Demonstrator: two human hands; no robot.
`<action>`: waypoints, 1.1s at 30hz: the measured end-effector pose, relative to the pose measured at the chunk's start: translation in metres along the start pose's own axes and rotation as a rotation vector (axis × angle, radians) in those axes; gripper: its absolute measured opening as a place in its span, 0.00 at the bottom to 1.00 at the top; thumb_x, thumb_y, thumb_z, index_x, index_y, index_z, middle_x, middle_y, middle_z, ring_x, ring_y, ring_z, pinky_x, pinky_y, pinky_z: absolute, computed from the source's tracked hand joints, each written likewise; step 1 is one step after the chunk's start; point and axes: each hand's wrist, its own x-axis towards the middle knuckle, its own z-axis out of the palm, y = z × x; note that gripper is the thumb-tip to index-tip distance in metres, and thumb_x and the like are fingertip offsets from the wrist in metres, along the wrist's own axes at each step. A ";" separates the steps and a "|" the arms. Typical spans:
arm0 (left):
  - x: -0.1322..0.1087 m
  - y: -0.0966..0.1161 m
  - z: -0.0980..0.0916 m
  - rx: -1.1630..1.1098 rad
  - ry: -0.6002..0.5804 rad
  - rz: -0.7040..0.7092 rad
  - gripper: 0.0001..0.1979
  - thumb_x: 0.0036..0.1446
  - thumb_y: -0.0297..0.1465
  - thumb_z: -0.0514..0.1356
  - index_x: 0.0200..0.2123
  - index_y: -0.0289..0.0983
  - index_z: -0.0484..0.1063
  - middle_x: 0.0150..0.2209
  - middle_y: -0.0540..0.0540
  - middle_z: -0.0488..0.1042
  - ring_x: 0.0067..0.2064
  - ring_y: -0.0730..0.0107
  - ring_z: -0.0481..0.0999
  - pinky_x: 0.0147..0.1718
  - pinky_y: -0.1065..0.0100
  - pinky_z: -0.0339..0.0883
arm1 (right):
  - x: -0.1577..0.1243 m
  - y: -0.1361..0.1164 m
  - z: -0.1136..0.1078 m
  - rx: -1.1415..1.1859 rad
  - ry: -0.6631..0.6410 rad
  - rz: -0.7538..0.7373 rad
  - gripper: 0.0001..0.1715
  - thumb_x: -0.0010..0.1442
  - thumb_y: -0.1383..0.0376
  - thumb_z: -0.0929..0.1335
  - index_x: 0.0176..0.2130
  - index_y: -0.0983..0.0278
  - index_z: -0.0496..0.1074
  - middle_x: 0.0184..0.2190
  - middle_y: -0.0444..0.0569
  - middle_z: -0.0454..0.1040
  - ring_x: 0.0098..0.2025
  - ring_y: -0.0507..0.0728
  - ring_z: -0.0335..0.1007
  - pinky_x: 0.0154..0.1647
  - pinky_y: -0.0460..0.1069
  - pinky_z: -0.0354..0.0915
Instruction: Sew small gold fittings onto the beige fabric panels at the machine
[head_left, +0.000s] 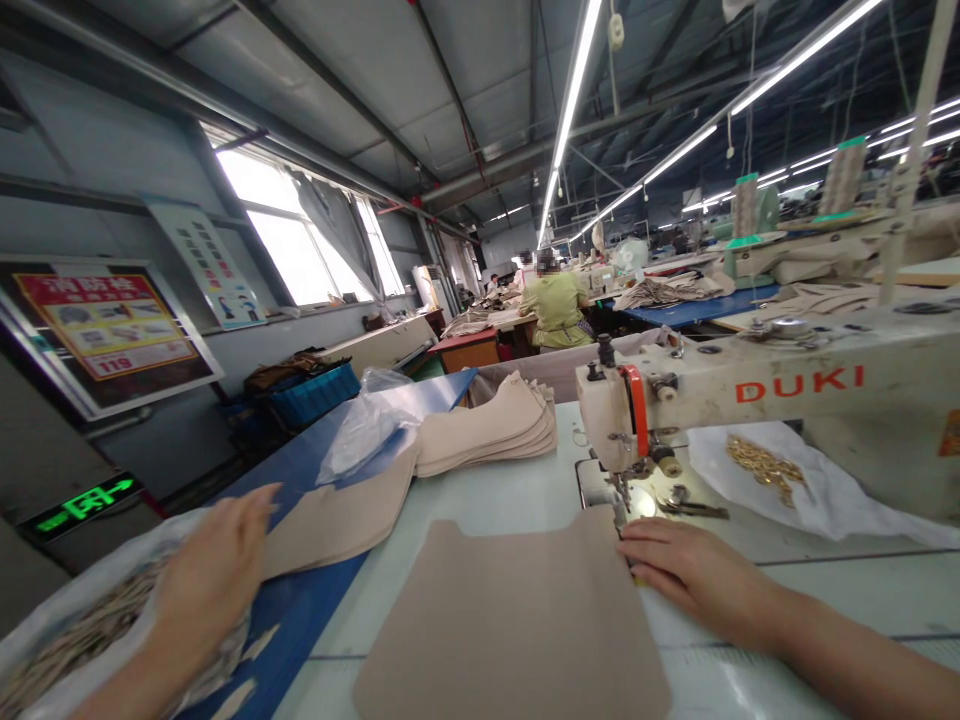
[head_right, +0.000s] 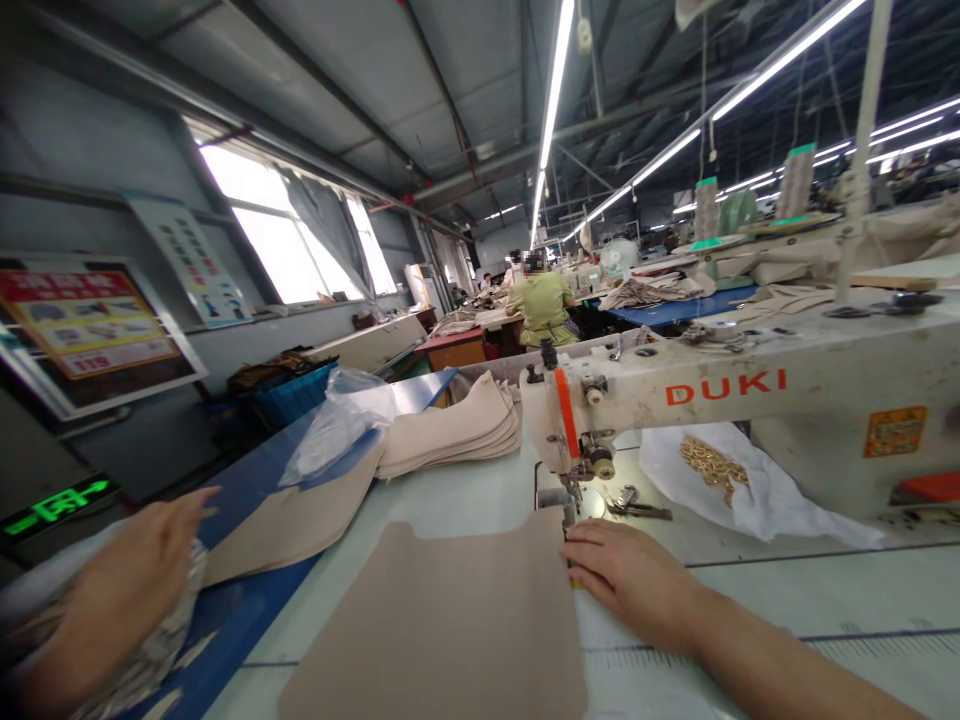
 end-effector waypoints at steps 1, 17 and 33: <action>-0.001 0.017 0.011 -0.084 -0.075 0.011 0.21 0.57 0.37 0.43 0.40 0.34 0.72 0.34 0.42 0.76 0.39 0.59 0.75 0.40 0.63 0.66 | 0.000 0.000 0.000 0.003 0.002 -0.001 0.18 0.64 0.62 0.60 0.50 0.62 0.72 0.50 0.52 0.73 0.52 0.60 0.67 0.55 0.55 0.62; -0.071 0.243 0.139 -1.537 -1.295 -0.109 0.28 0.42 0.38 0.65 0.48 0.35 0.65 0.30 0.47 0.76 0.29 0.66 0.77 0.33 0.64 0.67 | 0.003 0.006 -0.004 0.072 0.260 0.074 0.15 0.64 0.64 0.61 0.48 0.64 0.69 0.38 0.52 0.75 0.40 0.56 0.71 0.42 0.48 0.66; -0.071 0.245 0.142 -1.417 -1.296 -0.048 0.20 0.37 0.46 0.67 0.25 0.36 0.67 0.21 0.50 0.75 0.23 0.69 0.75 0.24 0.70 0.63 | 0.006 0.009 0.003 -0.087 0.318 -0.035 0.15 0.66 0.63 0.58 0.43 0.65 0.71 0.32 0.51 0.75 0.34 0.54 0.71 0.36 0.47 0.66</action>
